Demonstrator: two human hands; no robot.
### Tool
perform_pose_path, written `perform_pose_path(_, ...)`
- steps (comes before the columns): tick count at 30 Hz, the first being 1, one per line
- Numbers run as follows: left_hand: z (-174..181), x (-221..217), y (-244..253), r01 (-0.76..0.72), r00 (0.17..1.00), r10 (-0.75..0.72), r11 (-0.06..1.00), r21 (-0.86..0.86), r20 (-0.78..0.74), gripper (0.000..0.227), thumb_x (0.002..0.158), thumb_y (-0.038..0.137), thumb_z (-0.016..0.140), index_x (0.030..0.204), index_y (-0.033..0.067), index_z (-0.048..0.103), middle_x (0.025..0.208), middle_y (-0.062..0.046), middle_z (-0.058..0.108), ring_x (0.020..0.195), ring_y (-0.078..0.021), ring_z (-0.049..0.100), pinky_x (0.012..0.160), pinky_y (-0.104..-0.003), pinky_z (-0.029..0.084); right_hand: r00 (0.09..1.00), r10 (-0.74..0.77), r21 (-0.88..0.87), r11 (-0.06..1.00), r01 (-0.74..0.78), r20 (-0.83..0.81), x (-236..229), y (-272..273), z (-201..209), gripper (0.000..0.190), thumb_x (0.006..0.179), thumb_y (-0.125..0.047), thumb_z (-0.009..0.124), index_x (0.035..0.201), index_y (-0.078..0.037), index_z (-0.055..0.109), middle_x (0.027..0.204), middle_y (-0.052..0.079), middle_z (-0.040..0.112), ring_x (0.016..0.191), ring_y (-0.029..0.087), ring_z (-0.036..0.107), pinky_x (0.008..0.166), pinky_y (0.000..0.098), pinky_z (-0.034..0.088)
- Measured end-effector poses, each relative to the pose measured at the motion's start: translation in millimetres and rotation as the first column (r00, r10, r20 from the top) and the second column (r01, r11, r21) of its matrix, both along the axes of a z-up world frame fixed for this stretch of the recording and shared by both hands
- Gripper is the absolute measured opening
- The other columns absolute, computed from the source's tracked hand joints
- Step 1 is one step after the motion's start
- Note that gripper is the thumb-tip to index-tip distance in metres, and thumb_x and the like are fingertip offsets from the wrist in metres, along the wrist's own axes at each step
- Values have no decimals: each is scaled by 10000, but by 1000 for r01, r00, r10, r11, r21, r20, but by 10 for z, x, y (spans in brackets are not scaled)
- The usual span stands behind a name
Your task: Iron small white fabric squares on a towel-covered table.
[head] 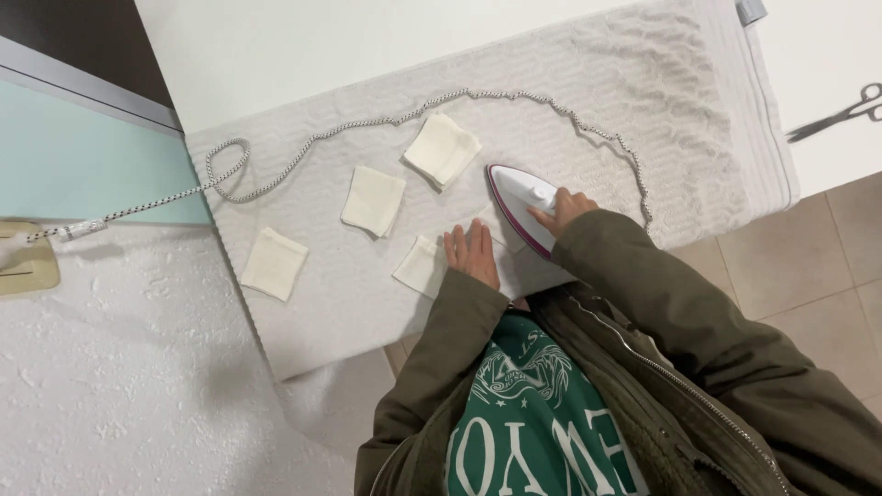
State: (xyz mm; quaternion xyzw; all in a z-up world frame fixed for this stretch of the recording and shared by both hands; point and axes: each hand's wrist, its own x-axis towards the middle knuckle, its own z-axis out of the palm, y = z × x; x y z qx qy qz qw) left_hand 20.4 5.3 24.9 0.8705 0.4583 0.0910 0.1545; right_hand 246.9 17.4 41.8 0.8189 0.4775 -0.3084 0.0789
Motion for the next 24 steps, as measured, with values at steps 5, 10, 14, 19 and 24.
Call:
perform_pose_path(5, 47, 39, 72, -4, 1000, 7, 996, -87, 30, 521, 905, 137, 595, 1378, -60, 498, 1485, -234, 461, 1357, -518, 386, 1204, -624, 155, 1000, -8, -61, 998, 7, -7, 138, -108, 73, 776, 954, -684, 544, 1197, 49, 622, 985, 283, 705, 844, 380, 759, 673, 493, 631)
perform_pose_path(10, -12, 160, 314, -63, 995, 74, 987, -149, 72, 385, 931, 173, 666, 1276, 24, 583, 1320, -165, 564, 1233, -401, 503, 1128, -553, 307, 1000, -20, -47, 999, 20, 11, 265, -310, 101, 766, 946, -678, 561, 1197, 43, 619, 968, 288, 707, 835, 399, 757, 683, 508, 627)
perform_pose_path(14, -163, 323, 559, -158, 968, 176, 982, -107, 181, 409, 848, 243, 786, 1161, 57, 601, 1149, -113, 602, 1091, -327, 537, 959, -493, 404, 999, -36, -25, 999, 37, 35, 372, -425, 104, 752, 935, -678, 583, 1182, 30, 635, 970, 292, 716, 867, 414, 747, 721, 518, 621)
perform_pose_path(19, -182, 403, 612, -194, 957, 220, 970, -147, 191, 436, 778, 304, 859, 1043, 75, 598, 1027, -76, 629, 1042, -307, 529, 933, -507, 401, 998, -55, -36, 998, 56, 38, 629, -601, 50, 739, 937, -677, 591, 1181, 18, 647, 991, 289, 721, 907, 421, 742, 762, 521, 610)
perform_pose_path(24, -433, 420, 681, -169, 857, 316, 919, -357, 407, 235, 901, 264, 812, 986, 142, 630, 967, -42, 700, 980, -281, 660, 865, -454, 515, 993, -121, 3, 993, 121, 11, 942, -709, 361, 725, 925, -635, 621, 1185, 42, 642, 959, 300, 708, 843, 422, 752, 729, 532, 612)
